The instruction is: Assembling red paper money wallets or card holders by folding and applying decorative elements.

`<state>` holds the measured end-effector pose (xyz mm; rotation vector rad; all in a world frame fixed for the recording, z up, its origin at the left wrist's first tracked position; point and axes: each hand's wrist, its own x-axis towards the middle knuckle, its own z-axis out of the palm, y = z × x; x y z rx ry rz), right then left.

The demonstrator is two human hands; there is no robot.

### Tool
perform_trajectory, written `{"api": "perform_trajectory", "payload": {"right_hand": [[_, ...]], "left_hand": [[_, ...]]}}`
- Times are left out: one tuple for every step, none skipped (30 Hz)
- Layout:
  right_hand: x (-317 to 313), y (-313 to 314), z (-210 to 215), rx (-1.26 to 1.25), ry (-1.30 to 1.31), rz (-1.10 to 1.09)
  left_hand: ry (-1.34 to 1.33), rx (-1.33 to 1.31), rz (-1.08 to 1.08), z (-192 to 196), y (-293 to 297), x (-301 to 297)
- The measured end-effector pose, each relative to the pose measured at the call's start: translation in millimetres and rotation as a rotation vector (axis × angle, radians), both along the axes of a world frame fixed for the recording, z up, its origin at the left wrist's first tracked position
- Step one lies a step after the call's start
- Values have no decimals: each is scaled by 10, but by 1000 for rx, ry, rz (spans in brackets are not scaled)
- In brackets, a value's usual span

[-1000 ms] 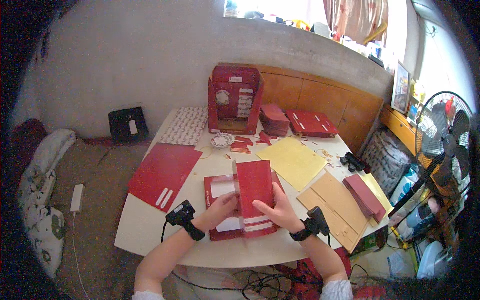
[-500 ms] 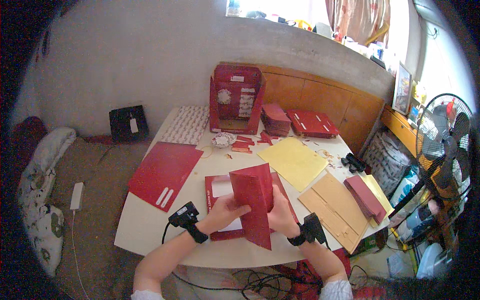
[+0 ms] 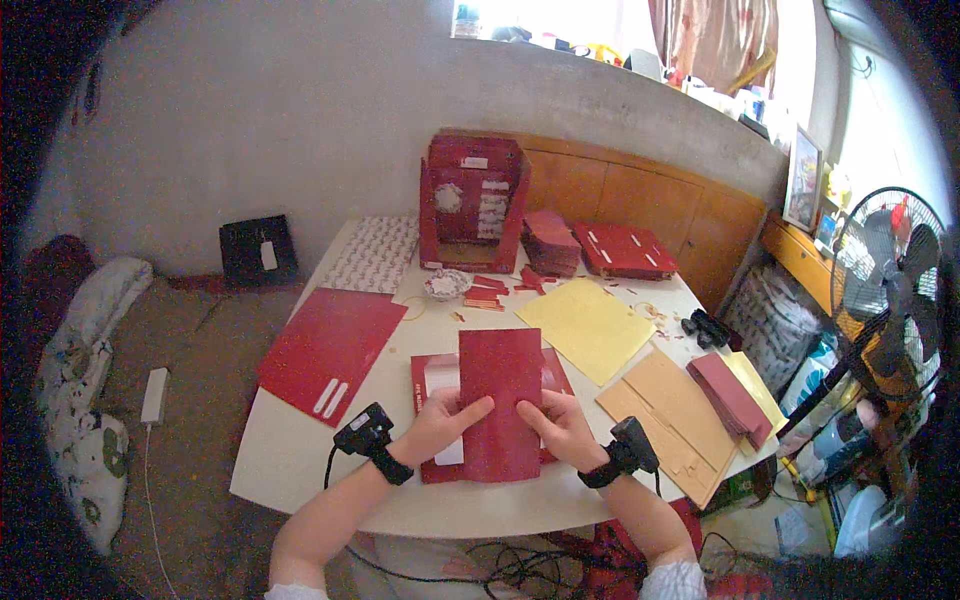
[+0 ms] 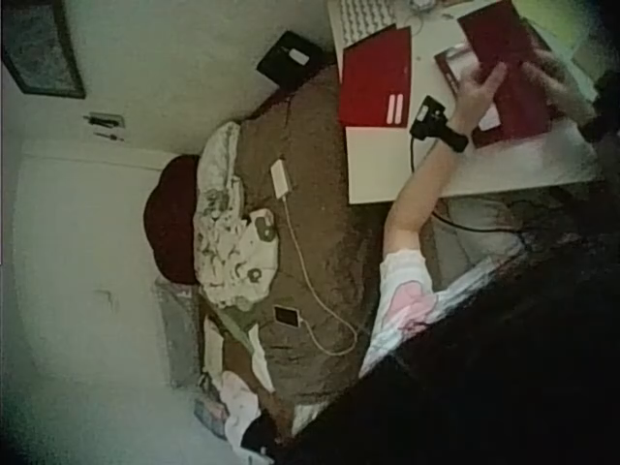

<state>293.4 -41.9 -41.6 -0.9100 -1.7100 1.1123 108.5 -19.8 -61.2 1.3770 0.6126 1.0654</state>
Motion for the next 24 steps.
{"api": "perform_trajectory", "payload": {"right_hand": [[14, 32, -35, -24, 98, 9], [32, 67, -74, -49, 196, 19], [70, 99, -115, -49, 193, 20], [124, 133, -160, -86, 152, 27], [152, 149, -181, -122, 111, 34], [122, 133, -140, -122, 113, 45], [88, 92, -59, -136, 116, 70], [60, 76, -17, -149, 118, 95], [45, 78, -35, -148, 120, 100], [32, 77, -67, -117, 137, 101], [18, 79, -84, -85, 154, 102], [23, 84, -74, -84, 156, 111], [50, 84, -54, -126, 127, 126], [59, 82, -32, -167, 98, 141], [58, 72, -5, -167, 99, 146], [51, 55, 28, -193, 89, 116], [44, 52, 42, -218, 79, 87], [58, 66, 20, -218, 79, 86], [73, 91, -25, -193, 111, 105], [84, 102, -52, -168, 143, 124], [74, 96, -50, -168, 143, 127], [63, 84, -43, -183, 146, 167], [53, 77, -40, -197, 149, 207], [49, 74, -46, -198, 148, 207]], "left_hand": [[0, -1, 0, 4, -1, 1], [64, -20, -84, 24, -11, 1], [125, -39, -167, 38, -25, -2], [123, -39, -166, 33, -26, -1], [118, -14, -171, 19, -21, 5], [118, 9, -168, 7, -18, -10], [121, 8, -158, 2, -18, -20], [118, 34, -120, -1, -20, -24], [115, 61, -88, -1, -17, -19], [118, 61, -84, -2, -11, -16], [142, 53, -87, -5, -3, -12], [166, 46, -86, -10, 2, -17], [168, 47, -77, -26, 17, -22], [232, 62, -48, -47, 35, -29], [294, 77, -23, -60, 50, -22], [295, 76, -19, -61, 52, -16], [266, 102, -19, -61, 53, -12], [236, 130, -25, -39, 48, 4], [236, 130, -27, -3, 42, 3], [287, 63, -8, 50, 35, -5], [339, -4, 15, 89, 21, -22], [338, -5, 18, 61, 34, -22], [215, 26, 105, 9, 59, -16], [92, 57, 190, 1, 64, -7]]}}
